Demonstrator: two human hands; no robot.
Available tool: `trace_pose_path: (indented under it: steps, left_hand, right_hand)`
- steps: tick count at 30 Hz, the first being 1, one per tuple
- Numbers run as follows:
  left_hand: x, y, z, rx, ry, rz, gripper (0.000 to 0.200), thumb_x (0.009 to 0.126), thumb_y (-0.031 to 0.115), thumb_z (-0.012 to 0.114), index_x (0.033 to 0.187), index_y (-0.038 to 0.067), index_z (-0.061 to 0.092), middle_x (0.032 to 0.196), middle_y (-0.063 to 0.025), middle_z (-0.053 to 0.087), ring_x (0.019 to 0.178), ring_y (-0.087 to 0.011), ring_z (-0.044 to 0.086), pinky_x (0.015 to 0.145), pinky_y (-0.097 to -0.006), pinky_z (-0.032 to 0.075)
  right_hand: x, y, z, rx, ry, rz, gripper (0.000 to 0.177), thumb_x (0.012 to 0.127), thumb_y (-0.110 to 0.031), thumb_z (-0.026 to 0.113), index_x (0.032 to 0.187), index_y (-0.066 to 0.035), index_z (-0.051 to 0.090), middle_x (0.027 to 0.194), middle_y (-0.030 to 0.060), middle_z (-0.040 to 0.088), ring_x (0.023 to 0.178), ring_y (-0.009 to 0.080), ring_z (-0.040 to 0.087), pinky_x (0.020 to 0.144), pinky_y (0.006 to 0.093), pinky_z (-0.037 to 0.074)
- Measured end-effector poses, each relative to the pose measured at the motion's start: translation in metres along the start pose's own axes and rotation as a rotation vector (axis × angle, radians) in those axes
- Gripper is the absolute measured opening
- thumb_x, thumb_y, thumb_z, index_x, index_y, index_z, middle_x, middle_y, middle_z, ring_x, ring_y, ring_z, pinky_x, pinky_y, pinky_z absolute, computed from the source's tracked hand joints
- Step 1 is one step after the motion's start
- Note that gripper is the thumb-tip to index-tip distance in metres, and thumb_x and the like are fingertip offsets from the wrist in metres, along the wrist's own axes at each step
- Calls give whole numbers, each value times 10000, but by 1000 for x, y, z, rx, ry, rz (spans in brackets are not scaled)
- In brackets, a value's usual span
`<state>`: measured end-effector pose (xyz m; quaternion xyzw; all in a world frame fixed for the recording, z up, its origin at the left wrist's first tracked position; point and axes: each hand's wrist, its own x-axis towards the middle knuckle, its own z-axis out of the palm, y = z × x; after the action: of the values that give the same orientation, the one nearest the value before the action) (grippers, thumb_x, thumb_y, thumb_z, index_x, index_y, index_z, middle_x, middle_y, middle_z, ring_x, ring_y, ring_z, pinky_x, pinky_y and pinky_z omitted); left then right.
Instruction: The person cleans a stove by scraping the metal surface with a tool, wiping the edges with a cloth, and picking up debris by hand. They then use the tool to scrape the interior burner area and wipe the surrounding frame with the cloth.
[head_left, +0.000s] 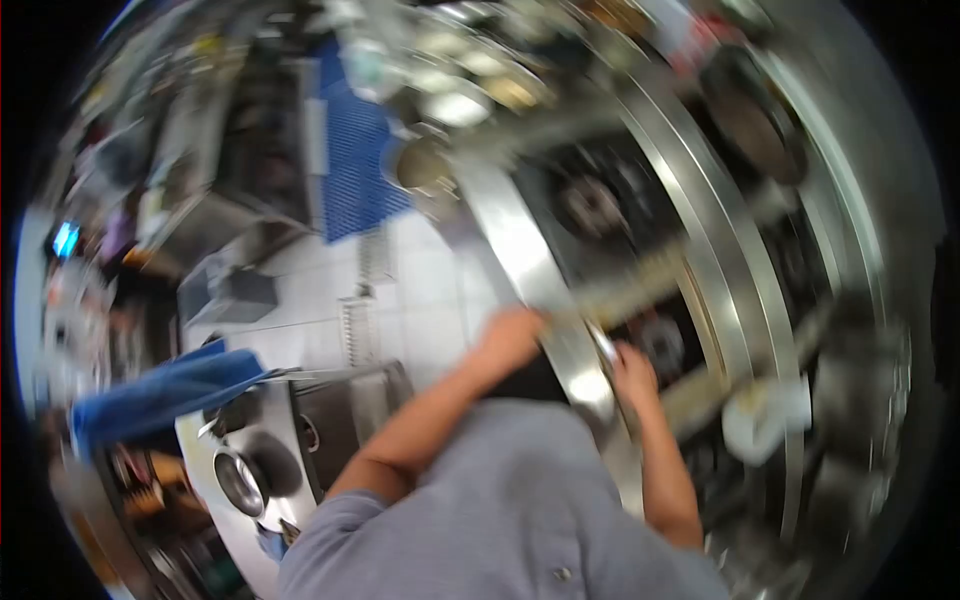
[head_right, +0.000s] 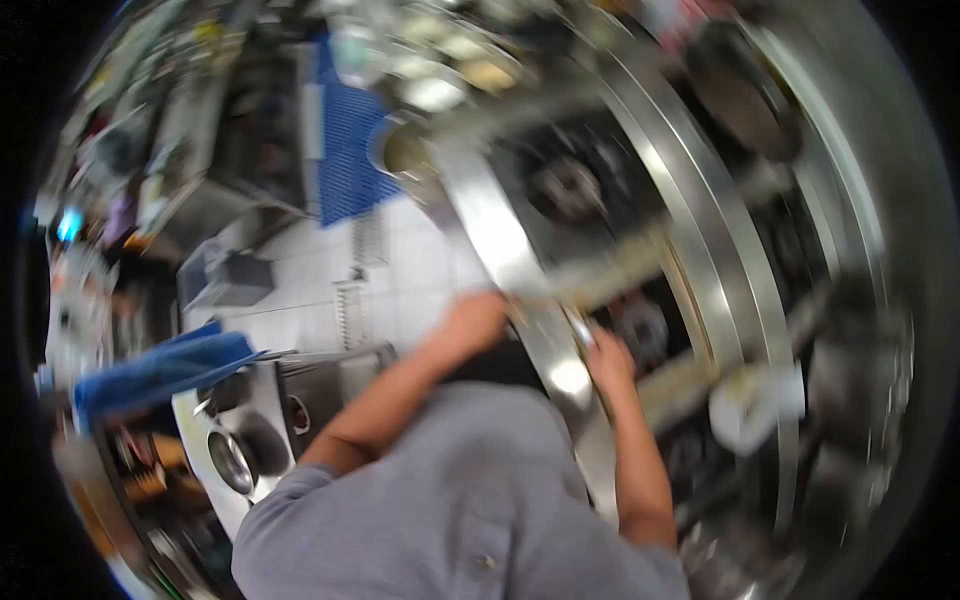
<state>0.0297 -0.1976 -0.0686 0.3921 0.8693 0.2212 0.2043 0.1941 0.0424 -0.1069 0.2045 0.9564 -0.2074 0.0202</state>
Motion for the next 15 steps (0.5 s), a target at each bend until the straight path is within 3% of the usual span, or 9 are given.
trace_pose_path:
  steps: [1,2,3,8,15]
  left_hand:
    - [-19,-21,23,43,71,8,368,737,43,595,1097,79,659,964,-212,670,924,-371,649,784,-468,531]
    - [-79,-23,23,14,-4,-74,380,743,19,570,1106,88,662,949,-199,673,894,-374,655,766,-472,533]
    - [-84,-30,29,62,26,-91,339,796,36,563,1111,104,668,914,-187,672,866,-379,653,753,-473,528]
    - [-95,-30,16,1,-31,-106,247,900,119,540,1102,105,682,910,-170,669,802,-365,654,712,-460,524]
    - [-68,-33,9,25,-26,-35,236,907,122,544,1093,96,686,892,-158,668,780,-369,649,704,-457,520]
  right_hand:
    - [-24,-8,21,-16,-16,77,271,919,-207,514,1102,-47,633,1072,217,643,1010,409,595,848,473,487]
    - [-75,-33,57,-67,-127,120,246,921,-222,514,1038,-59,656,1028,204,647,966,416,604,829,482,487]
    - [-79,-33,65,-11,-254,145,236,924,-232,509,958,-60,668,971,187,647,914,417,613,800,495,490]
    - [-113,-19,58,70,-205,136,214,916,-201,494,880,-62,652,959,189,647,884,408,630,781,508,503]
    - [-72,-54,73,-33,-135,208,167,871,-121,505,940,-51,640,982,194,637,907,409,642,785,518,519]
